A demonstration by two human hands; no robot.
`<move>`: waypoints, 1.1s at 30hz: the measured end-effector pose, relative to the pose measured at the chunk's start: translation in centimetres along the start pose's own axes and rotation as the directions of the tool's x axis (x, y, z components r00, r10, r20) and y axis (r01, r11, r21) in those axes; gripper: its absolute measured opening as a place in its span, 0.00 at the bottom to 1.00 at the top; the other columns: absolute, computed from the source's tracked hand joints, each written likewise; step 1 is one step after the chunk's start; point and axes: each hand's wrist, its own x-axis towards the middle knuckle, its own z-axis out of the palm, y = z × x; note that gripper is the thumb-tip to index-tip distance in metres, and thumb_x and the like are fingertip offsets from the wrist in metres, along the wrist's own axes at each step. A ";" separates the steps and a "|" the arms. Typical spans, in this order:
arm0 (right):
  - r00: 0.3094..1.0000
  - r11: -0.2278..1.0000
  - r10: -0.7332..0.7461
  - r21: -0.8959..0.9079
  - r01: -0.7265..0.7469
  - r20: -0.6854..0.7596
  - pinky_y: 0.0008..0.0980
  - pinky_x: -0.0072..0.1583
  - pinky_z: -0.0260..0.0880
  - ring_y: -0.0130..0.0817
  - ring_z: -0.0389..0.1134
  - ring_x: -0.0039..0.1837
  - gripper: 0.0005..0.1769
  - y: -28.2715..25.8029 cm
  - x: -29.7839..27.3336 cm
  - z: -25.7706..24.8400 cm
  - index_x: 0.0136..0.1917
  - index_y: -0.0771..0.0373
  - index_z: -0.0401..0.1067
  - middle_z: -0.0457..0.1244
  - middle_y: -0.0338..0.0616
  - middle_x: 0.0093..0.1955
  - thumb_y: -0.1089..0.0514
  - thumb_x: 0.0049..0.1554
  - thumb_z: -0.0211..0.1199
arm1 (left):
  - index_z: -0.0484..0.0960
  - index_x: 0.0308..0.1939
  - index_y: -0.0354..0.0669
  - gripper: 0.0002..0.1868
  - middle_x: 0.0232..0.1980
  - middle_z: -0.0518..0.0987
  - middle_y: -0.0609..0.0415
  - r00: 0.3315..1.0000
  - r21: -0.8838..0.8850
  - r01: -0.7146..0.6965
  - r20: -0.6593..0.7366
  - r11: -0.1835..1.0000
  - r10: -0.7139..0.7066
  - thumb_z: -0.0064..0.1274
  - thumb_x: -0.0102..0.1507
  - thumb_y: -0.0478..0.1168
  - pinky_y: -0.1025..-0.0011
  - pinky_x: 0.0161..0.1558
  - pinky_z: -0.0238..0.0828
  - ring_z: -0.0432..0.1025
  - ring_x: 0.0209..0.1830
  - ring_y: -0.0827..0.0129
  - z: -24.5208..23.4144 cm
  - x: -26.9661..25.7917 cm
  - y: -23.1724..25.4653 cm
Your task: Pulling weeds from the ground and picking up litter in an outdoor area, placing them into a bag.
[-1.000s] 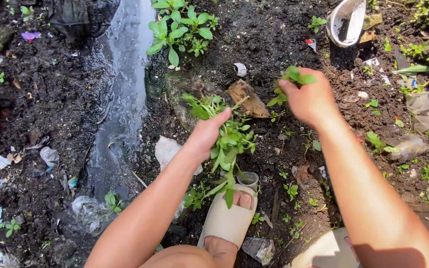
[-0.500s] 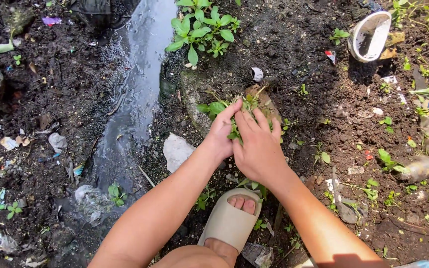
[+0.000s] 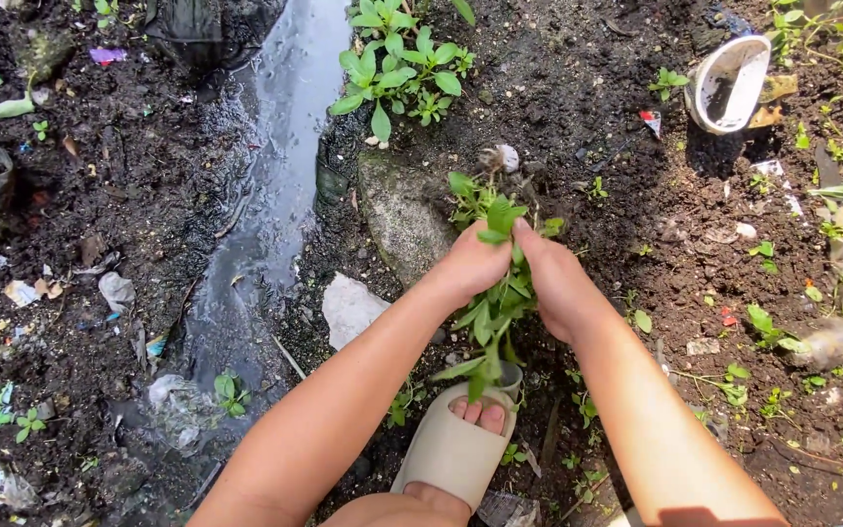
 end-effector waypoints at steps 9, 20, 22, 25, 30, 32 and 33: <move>0.997 0.725 -0.017 0.688 -0.035 0.069 0.44 0.63 0.70 0.39 0.70 0.58 0.17 2.3 2.6 -3.0 0.59 0.60 0.71 0.68 0.46 0.56 0.52 0.67 0.45 | 0.74 0.55 0.25 0.26 0.53 0.77 0.38 0.884 0.947 -0.297 0.225 0.119 0.410 0.48 0.58 0.42 0.54 0.48 0.69 0.71 0.53 0.49 3.7 -9.4 8.8; 0.943 0.841 0.091 0.532 0.100 -0.320 0.42 0.54 0.73 0.35 0.71 0.52 0.16 -1.4 -2.4 -8.8 0.61 0.60 0.72 0.69 0.42 0.53 0.50 0.69 0.50 | 0.61 0.68 0.29 0.39 0.66 0.67 0.30 0.701 0.919 -0.378 0.204 0.114 0.683 0.57 0.59 0.46 0.48 0.65 0.61 0.64 0.65 0.40 -7.9 4.5 11.0; 0.934 0.844 0.075 0.521 0.128 -0.351 0.41 0.53 0.73 0.35 0.71 0.51 0.16 -1.4 -3.1 -9.0 0.61 0.61 0.73 0.69 0.41 0.52 0.50 0.70 0.52 | 0.57 0.70 0.27 0.46 0.66 0.65 0.26 0.690 0.953 -0.298 0.253 -0.053 0.678 0.59 0.56 0.51 0.47 0.65 0.57 0.62 0.66 0.36 -10.1 7.6 10.8; 0.911 0.830 0.083 0.534 0.161 -0.405 0.41 0.51 0.74 0.33 0.71 0.50 0.15 -0.9 -3.3 -9.1 0.61 0.57 0.74 0.69 0.39 0.51 0.51 0.68 0.53 | 0.53 0.74 0.33 0.55 0.71 0.66 0.26 0.733 0.929 -0.115 0.318 -0.351 0.602 0.52 0.54 0.64 0.27 0.69 0.46 0.60 0.73 0.36 -11.2 8.9 12.1; 0.898 0.816 0.191 0.572 0.079 -0.397 0.44 0.50 0.74 0.35 0.71 0.48 0.16 -1.9 -4.5 -7.3 0.59 0.57 0.73 0.69 0.39 0.50 0.47 0.66 0.55 | 0.75 0.62 0.32 0.35 0.65 0.75 0.40 0.914 0.919 0.369 -0.385 0.138 0.124 0.43 0.70 0.62 0.51 0.56 0.75 0.74 0.63 0.50 -12.1 10.6 11.8; 0.892 0.831 0.212 0.554 0.051 -0.400 0.45 0.51 0.75 0.35 0.72 0.49 0.18 -1.6 -4.1 -6.9 0.59 0.59 0.73 0.70 0.40 0.51 0.46 0.66 0.55 | 0.81 0.53 0.38 0.25 0.58 0.81 0.41 0.934 0.942 0.312 -0.328 0.119 0.144 0.43 0.71 0.55 0.54 0.54 0.77 0.77 0.57 0.50 -13.2 12.3 9.6; 0.884 0.845 0.231 0.534 0.025 -0.406 0.45 0.52 0.75 0.36 0.72 0.49 0.20 -1.5 -4.0 -6.6 0.58 0.61 0.73 0.70 0.40 0.51 0.44 0.65 0.55 | 0.87 0.45 0.44 0.18 0.52 0.86 0.43 0.950 0.962 0.253 -0.266 0.101 0.165 0.43 0.71 0.48 0.56 0.51 0.78 0.81 0.52 0.50 -13.9 13.1 8.5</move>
